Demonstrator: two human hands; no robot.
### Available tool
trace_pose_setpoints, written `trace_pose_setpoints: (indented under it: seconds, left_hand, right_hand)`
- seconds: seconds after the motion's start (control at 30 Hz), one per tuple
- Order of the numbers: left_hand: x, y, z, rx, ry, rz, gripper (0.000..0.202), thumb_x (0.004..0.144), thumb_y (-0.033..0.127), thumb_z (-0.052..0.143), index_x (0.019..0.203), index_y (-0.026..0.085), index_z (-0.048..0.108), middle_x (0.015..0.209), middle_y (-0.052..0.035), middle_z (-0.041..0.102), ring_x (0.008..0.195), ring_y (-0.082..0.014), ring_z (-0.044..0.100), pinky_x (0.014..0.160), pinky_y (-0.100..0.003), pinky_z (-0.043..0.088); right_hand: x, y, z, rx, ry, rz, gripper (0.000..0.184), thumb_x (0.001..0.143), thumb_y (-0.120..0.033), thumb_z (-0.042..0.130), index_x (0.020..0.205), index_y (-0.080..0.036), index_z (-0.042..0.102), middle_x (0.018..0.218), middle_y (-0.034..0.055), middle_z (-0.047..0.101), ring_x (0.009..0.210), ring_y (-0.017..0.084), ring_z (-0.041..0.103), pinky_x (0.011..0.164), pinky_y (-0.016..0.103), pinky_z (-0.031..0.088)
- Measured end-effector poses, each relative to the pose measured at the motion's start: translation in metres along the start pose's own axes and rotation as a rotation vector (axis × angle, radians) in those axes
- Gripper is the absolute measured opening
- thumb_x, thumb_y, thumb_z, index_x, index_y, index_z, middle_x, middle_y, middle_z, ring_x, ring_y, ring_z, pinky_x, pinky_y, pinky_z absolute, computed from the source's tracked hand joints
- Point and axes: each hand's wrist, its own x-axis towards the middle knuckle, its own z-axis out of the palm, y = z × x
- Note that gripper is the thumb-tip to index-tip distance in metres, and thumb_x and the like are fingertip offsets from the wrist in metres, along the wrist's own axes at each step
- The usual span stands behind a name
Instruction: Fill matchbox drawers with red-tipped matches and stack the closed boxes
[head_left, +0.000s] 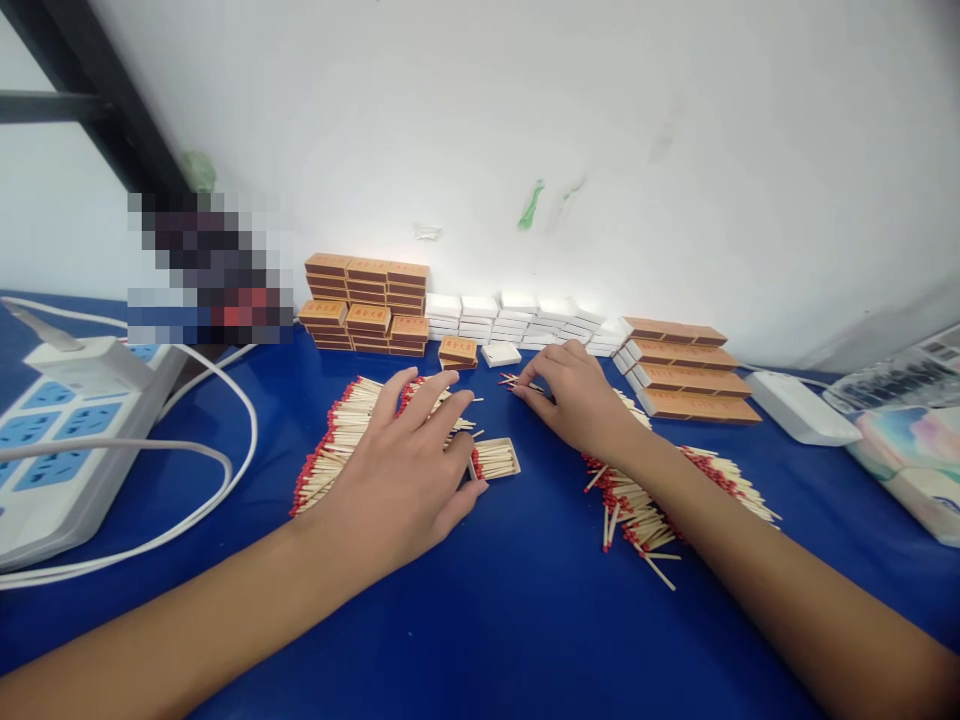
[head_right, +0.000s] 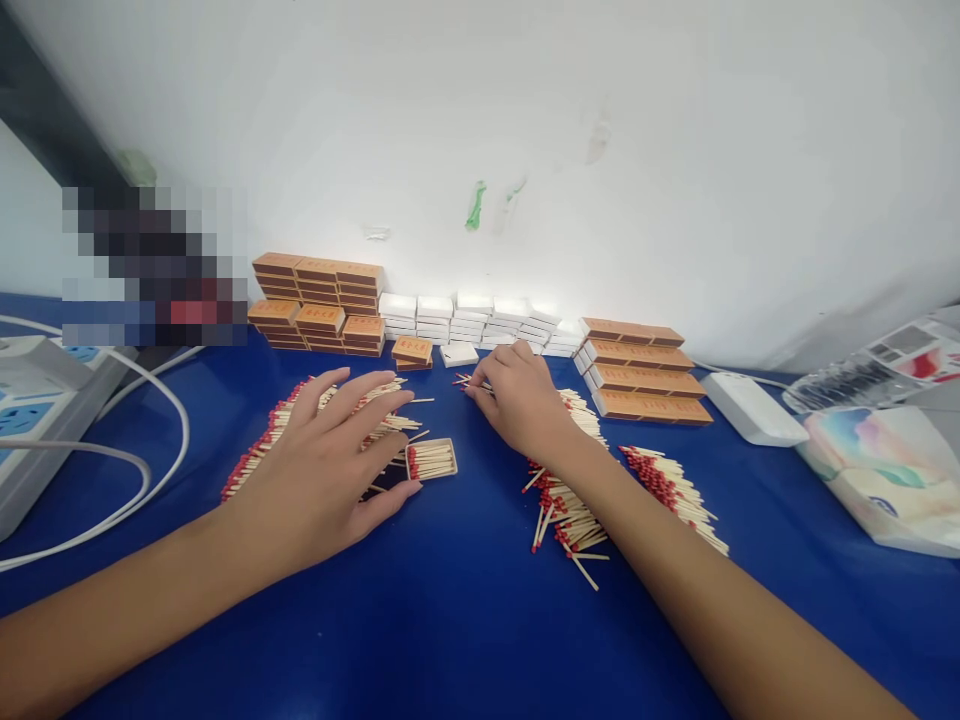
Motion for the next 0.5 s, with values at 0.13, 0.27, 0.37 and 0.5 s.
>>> trace_pose_setpoints:
  seconds: [0.13,0.27,0.37,0.5]
  left_hand:
    - [0.000,-0.001,0.000,0.005,0.009,0.000,0.029,0.099,0.043,0.074,0.098,0.014,0.083,0.143,-0.0185,0.075,0.146,-0.0434,0.060,0.123,-0.070,0.045]
    - [0.001,-0.001,0.000,0.002,0.013,0.001,0.029,0.099,0.042,0.075,0.097,0.014,0.083,0.141,-0.0183,0.075,0.146,-0.0434,0.060,0.123,-0.070,0.045]
    - [0.001,-0.001,-0.001,0.001,0.008,-0.003,0.029,0.099,0.042,0.075,0.098,0.014,0.083,0.142,-0.0181,0.075,0.146,-0.0432,0.060,0.123,-0.071,0.045]
    - [0.000,0.000,-0.001,0.000,0.013,-0.009,0.028,0.098,0.042,0.077,0.097,0.014,0.082,0.142,-0.0183,0.075,0.146,-0.0434,0.060,0.124,-0.071,0.044]
  right_hand:
    - [-0.001,0.000,-0.002,0.015,-0.005,0.005,0.009,0.102,-0.027,0.068,0.096,-0.022,0.073,0.102,0.0123,0.074,0.105,0.034,0.057,0.098,0.051,0.047]
    - [-0.002,0.004,-0.002,0.028,-0.031,0.019,0.011,0.102,-0.026,0.067,0.094,-0.021,0.073,0.103,0.0130,0.074,0.105,0.034,0.057,0.097,0.051,0.047]
    - [-0.002,0.008,0.000,0.018,-0.052,0.013,0.012,0.103,-0.027,0.067,0.093,-0.021,0.071,0.104,0.0137,0.073,0.104,0.035,0.057,0.095,0.051,0.047]
    - [-0.003,0.004,-0.011,0.067,-0.048,-0.020,0.012,0.105,-0.027,0.064,0.095,-0.022,0.068,0.102,0.0128,0.072,0.101,0.033,0.056,0.093,0.049,0.046]
